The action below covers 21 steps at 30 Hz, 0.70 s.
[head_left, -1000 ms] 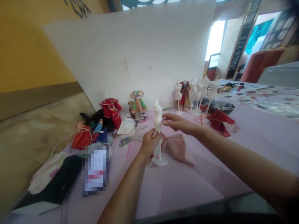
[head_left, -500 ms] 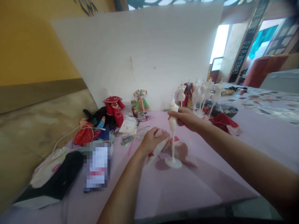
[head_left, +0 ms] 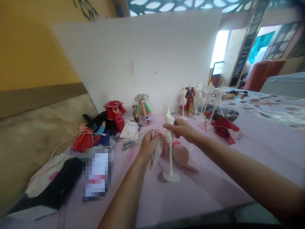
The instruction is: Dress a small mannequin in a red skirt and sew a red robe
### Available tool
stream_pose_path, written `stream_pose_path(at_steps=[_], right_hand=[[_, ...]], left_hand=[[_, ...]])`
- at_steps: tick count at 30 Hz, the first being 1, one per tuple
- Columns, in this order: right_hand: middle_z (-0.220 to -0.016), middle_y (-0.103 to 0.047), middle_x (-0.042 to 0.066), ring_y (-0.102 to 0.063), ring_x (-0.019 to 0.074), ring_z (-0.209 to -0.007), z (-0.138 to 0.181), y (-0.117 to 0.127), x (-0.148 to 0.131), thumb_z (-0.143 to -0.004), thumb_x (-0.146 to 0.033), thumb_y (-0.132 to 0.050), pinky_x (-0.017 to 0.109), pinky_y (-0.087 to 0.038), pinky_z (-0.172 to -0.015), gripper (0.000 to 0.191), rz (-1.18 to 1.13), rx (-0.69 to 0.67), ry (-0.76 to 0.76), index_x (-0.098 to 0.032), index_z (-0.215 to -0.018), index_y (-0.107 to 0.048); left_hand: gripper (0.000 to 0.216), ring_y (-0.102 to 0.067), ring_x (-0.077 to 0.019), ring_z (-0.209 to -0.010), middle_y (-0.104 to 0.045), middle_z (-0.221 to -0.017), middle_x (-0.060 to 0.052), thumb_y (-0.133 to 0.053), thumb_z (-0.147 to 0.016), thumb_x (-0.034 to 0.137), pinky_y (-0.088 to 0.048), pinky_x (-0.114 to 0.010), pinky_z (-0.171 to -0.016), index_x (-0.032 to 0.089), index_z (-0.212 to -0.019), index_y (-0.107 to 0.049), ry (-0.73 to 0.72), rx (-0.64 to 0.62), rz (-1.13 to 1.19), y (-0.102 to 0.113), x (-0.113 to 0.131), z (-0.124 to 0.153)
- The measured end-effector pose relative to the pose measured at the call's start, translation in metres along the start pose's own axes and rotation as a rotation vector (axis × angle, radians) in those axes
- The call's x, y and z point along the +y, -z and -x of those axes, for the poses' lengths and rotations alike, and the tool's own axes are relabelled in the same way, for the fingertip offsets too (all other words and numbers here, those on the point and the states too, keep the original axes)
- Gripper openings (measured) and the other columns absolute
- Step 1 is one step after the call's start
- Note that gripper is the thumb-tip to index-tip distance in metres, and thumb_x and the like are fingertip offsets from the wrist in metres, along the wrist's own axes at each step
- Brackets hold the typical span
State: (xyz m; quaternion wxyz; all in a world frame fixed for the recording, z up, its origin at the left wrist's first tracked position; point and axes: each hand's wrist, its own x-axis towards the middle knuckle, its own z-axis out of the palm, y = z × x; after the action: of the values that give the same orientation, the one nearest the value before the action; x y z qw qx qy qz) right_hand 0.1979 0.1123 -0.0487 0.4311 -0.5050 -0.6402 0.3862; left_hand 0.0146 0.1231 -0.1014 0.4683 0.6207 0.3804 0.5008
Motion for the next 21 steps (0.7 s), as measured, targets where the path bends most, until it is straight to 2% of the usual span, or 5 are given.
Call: stream_pose_path(at_steps=[3, 8, 15, 21], right_hand=[[-0.059, -0.057, 0.0, -0.052, 0.0115, -0.044, -0.004, 0.0, -0.002, -0.08, -0.055, -0.072, 0.025, -0.038, -0.04, 0.04, 0.08, 0.09, 0.058, -0.021, -0.074, -0.052], [-0.069, -0.06, 0.001, -0.057, 0.0137, -0.05, -0.005, -0.006, -0.01, -0.074, -0.059, -0.075, 0.026, -0.041, -0.041, 0.046, 0.172, 0.205, 0.097, -0.022, -0.081, -0.05], [-0.077, -0.06, 0.002, -0.056, 0.017, -0.067, 0.003, -0.013, -0.013, -0.075, -0.063, -0.071, 0.029, -0.04, -0.055, 0.047, 0.328, 0.245, 0.215, -0.02, -0.083, -0.054], [-0.08, -0.062, 0.002, -0.056, 0.0179, -0.072, 0.007, -0.022, -0.016, -0.077, -0.065, -0.069, 0.03, -0.039, -0.061, 0.047, 0.356, 0.225, 0.286, -0.022, -0.087, -0.053]], left_hand=[[0.019, -0.049, -0.0117, -0.064, -0.052, -0.069, 0.005, -0.068, -0.077, 0.031, -0.038, -0.022, -0.062, 0.019, -0.075, -0.053, 0.021, 0.029, 0.079, -0.002, 0.0, 0.002], [0.019, -0.052, -0.0121, -0.067, -0.056, -0.073, 0.004, -0.069, -0.078, 0.034, -0.041, -0.022, -0.064, 0.019, -0.08, -0.057, -0.01, 0.05, 0.07, -0.004, 0.002, 0.004], [0.02, -0.056, -0.0131, -0.071, -0.057, -0.077, 0.003, -0.068, -0.081, 0.036, -0.044, -0.023, -0.068, 0.02, -0.09, -0.059, -0.096, 0.221, 0.128, -0.008, -0.001, 0.0], [0.024, -0.056, -0.0129, -0.075, -0.058, -0.081, 0.001, -0.069, -0.082, 0.04, -0.046, -0.022, -0.07, 0.02, -0.091, -0.058, -0.109, 0.158, 0.29, -0.011, 0.003, 0.003]])
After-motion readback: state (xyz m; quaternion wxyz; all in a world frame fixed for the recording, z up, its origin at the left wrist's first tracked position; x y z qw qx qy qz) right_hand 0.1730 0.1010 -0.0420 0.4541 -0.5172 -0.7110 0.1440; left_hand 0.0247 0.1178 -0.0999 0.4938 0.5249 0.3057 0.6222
